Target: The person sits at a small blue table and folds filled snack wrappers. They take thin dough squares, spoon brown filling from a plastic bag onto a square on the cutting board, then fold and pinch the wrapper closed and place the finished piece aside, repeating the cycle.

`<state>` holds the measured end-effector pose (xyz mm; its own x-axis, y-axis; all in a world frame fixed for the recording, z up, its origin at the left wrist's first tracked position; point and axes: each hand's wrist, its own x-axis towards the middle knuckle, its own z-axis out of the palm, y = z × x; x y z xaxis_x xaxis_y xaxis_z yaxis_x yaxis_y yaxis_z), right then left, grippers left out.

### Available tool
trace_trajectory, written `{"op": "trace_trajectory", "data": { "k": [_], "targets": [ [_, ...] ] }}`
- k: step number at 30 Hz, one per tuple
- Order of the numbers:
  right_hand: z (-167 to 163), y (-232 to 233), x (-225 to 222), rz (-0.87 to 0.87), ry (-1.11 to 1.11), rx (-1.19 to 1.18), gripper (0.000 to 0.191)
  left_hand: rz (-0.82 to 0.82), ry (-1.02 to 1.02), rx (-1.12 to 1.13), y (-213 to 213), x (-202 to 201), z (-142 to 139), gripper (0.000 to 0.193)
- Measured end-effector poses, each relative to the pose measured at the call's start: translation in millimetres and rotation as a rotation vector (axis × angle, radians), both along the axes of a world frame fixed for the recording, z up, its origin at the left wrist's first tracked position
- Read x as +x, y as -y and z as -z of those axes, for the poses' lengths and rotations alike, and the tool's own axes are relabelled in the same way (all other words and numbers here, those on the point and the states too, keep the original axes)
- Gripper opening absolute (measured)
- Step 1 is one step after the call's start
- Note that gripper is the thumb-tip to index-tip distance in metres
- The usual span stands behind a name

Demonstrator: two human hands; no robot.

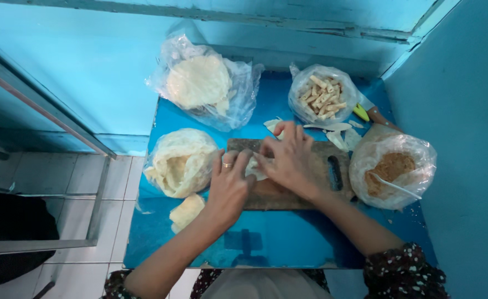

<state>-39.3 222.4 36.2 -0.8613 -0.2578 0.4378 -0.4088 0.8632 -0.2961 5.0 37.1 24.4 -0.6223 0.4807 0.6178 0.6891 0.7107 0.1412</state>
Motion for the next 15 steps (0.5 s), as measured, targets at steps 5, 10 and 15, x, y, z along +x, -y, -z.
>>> {"op": "trace_trajectory", "data": {
  "k": [5, 10, 15],
  "targets": [
    [-19, -24, -12, -0.209, 0.058, -0.243, 0.023, 0.003, 0.011, -0.014, 5, -1, 4, 0.015],
    [-24, -19, 14, -0.311, -0.043, 0.062, 0.023, -0.001, -0.025, -0.032, 7, -1, 8, 0.017],
    [-7, -17, 10, -0.245, 0.014, 0.022, 0.013, -0.008, -0.007, -0.060, 4, 2, 9, 0.016]
  ]
}}
